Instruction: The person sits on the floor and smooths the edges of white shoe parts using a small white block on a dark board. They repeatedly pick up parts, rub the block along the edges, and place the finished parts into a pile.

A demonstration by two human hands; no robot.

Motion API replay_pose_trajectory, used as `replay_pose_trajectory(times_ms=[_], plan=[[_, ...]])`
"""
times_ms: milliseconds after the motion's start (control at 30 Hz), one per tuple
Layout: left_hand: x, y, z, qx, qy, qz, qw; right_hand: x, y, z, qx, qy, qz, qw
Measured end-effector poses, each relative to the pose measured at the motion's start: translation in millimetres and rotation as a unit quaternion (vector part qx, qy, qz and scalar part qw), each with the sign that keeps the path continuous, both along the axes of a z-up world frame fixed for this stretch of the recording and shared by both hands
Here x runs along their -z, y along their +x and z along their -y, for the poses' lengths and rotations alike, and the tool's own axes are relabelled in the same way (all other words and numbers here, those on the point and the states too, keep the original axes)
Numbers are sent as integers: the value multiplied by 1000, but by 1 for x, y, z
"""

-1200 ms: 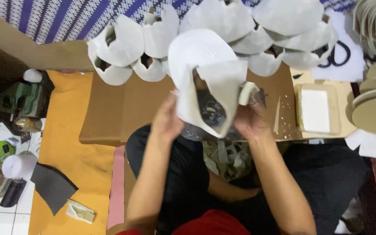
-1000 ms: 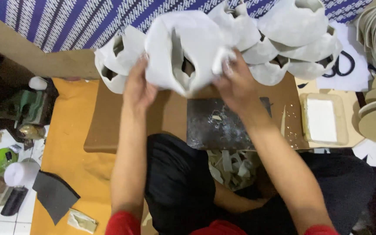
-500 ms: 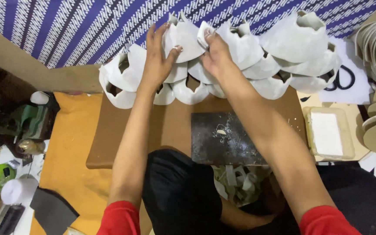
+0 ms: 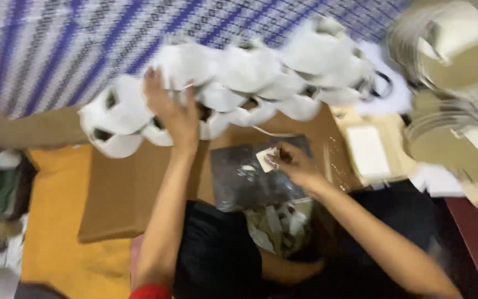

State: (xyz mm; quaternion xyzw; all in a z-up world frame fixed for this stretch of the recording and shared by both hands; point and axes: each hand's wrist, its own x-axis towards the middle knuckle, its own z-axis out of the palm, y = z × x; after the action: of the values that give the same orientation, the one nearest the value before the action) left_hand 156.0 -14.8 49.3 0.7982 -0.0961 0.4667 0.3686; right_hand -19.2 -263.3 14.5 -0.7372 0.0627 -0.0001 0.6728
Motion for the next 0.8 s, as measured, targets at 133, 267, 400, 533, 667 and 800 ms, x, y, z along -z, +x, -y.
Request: replay_pose_trajectory(times_ms=[133,267,400,533,667,800], plan=[[-25,-87,53,182,36,-18,982,60,-40,86,117,-92,3,989],[14,-110,95,333,81,-154,927,43,-51,135,198,-145,-23,969],[46,-108,114,369,81,-263,888,24,-47,200,261,-218,69,938],[49,-128,103,363,39,-322,874,1,-43,250,368,-128,103,915],[46,-129,108,345,38,-328,879,-20,-33,258,438,-88,72,892],[50,-123,116,335,41,-289,896,-4,-23,272,509,-69,100,852]])
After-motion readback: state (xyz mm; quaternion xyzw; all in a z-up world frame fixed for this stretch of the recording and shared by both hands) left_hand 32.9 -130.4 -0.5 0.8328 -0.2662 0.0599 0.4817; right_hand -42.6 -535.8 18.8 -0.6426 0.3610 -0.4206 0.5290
